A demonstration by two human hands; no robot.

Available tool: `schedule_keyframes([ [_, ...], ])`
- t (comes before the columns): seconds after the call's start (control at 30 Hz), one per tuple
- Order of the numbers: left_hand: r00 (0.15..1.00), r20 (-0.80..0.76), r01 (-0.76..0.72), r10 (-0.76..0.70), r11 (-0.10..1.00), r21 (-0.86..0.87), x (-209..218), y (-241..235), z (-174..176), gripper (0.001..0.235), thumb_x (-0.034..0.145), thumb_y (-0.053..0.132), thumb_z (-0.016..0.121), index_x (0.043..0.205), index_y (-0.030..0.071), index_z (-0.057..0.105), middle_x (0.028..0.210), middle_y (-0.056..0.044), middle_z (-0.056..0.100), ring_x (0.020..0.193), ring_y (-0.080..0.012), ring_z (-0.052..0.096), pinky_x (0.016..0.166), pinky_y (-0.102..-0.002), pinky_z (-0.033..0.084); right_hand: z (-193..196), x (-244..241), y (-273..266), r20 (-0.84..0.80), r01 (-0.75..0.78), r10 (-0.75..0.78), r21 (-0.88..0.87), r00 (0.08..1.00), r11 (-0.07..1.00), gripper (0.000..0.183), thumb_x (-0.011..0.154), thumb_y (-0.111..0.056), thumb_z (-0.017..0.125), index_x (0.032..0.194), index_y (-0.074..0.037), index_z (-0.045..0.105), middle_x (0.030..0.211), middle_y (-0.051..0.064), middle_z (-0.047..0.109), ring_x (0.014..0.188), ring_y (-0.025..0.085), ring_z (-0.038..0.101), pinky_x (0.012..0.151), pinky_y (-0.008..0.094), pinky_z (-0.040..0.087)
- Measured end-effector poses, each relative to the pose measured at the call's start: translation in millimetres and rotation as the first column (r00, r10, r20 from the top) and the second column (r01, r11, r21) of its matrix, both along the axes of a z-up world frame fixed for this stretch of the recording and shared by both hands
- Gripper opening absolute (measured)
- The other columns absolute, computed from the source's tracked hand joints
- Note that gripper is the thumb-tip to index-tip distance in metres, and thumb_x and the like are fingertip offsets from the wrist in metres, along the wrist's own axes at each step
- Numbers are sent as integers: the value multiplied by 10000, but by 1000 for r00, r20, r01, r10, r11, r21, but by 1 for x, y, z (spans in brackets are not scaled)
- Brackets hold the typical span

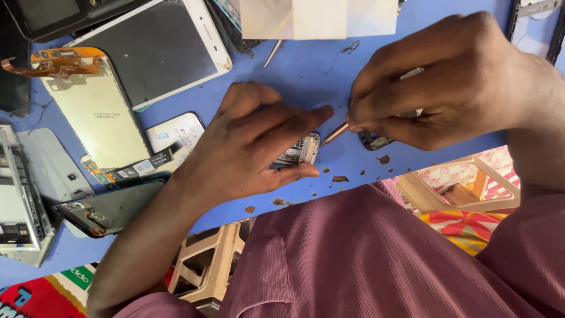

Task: The person selects a small white mobile phone from a cluttered workbench and uses a screwdriver to remove screws from the back cover. They then pry open the casing and separate the internal components, including the motherboard and battery, placing them on the table.

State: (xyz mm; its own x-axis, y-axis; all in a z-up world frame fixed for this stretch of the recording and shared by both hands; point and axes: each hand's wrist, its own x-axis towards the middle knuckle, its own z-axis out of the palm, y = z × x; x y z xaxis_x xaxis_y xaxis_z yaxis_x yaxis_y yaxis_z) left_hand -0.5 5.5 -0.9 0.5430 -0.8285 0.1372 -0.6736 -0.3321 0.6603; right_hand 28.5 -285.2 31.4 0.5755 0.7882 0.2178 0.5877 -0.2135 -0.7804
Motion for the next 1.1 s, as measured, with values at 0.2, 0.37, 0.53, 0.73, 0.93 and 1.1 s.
schedule_keyframes([
  [0.2,985,168,-36,26,998,57,-2,4,1,610,919,664,766,1209,128,741,1072,9,668,1043,-197,535,1014,-437,412,-9,-2,-2,-54,-101,96,-101,994,990,198,775,-128,846,942,-63,763,973,71,729,751,175,726,635,284,605],
  [0.37,993,99,-58,56,998,18,-3,7,-2,549,920,624,781,1114,112,753,1087,-2,655,1012,-212,559,1004,-423,413,-13,-3,-1,-39,-169,165,-165,986,972,320,702,-138,811,1017,-82,792,877,67,702,703,209,690,575,328,563],
  [0.53,994,46,-95,97,995,-37,-8,9,-5,492,892,548,816,1130,125,736,1082,-25,630,917,-213,595,918,-401,457,-10,-1,-2,-6,-93,93,-162,996,982,272,791,-137,865,1035,-53,781,739,42,647,606,171,613,519,343,505],
  [0.73,984,73,-156,162,984,-81,-8,11,-7,459,935,511,819,1137,115,704,1081,-39,580,903,-205,592,814,-384,501,-8,1,1,57,-17,24,-123,998,992,273,785,-122,902,1014,-33,784,628,40,580,512,143,549,441,340,406],
  [0.93,989,53,-131,135,989,-72,-5,13,-2,538,855,546,847,1143,114,707,1091,-23,593,934,-197,586,808,-368,479,-5,3,3,127,29,-13,-125,992,992,274,777,-133,898,1015,-46,793,586,33,550,490,142,535,428,332,390],
  [1.1,988,124,-92,88,996,24,-3,11,2,745,667,631,839,1161,85,727,1081,-19,596,977,-211,557,826,-383,478,-5,2,0,159,69,-44,-151,986,986,240,790,-123,887,1009,-72,803,588,14,555,493,135,530,435,329,400],
])
